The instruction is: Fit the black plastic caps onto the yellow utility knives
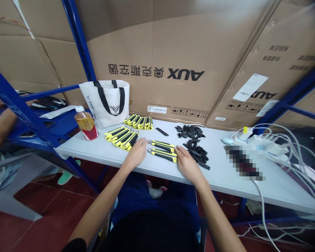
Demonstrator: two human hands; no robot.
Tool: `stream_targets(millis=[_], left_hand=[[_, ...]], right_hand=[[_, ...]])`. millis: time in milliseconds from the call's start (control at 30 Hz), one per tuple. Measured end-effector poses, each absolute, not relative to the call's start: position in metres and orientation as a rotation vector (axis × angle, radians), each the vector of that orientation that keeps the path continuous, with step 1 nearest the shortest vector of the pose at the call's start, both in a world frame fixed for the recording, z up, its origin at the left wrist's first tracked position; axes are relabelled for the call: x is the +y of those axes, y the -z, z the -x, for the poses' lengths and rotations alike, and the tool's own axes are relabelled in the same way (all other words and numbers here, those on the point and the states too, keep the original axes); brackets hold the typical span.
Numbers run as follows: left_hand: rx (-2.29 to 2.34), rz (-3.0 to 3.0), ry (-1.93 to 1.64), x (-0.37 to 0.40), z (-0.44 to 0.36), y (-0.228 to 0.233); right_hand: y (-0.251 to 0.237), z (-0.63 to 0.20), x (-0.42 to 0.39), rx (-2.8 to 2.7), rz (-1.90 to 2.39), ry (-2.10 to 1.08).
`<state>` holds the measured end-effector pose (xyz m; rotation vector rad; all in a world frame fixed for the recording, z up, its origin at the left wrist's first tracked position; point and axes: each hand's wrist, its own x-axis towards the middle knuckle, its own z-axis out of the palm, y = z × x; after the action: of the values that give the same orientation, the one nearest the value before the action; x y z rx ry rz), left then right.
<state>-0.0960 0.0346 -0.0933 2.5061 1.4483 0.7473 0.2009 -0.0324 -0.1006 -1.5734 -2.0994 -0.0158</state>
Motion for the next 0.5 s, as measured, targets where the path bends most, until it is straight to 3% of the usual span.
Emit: stream_targets(millis=[500], left_hand=[[1.508,-2.564,-0.693,0.0349,0.0938,0.0918]], right_hand=[[0.101,-0.1982,-0.0335,-2.081,1.601,0.042]])
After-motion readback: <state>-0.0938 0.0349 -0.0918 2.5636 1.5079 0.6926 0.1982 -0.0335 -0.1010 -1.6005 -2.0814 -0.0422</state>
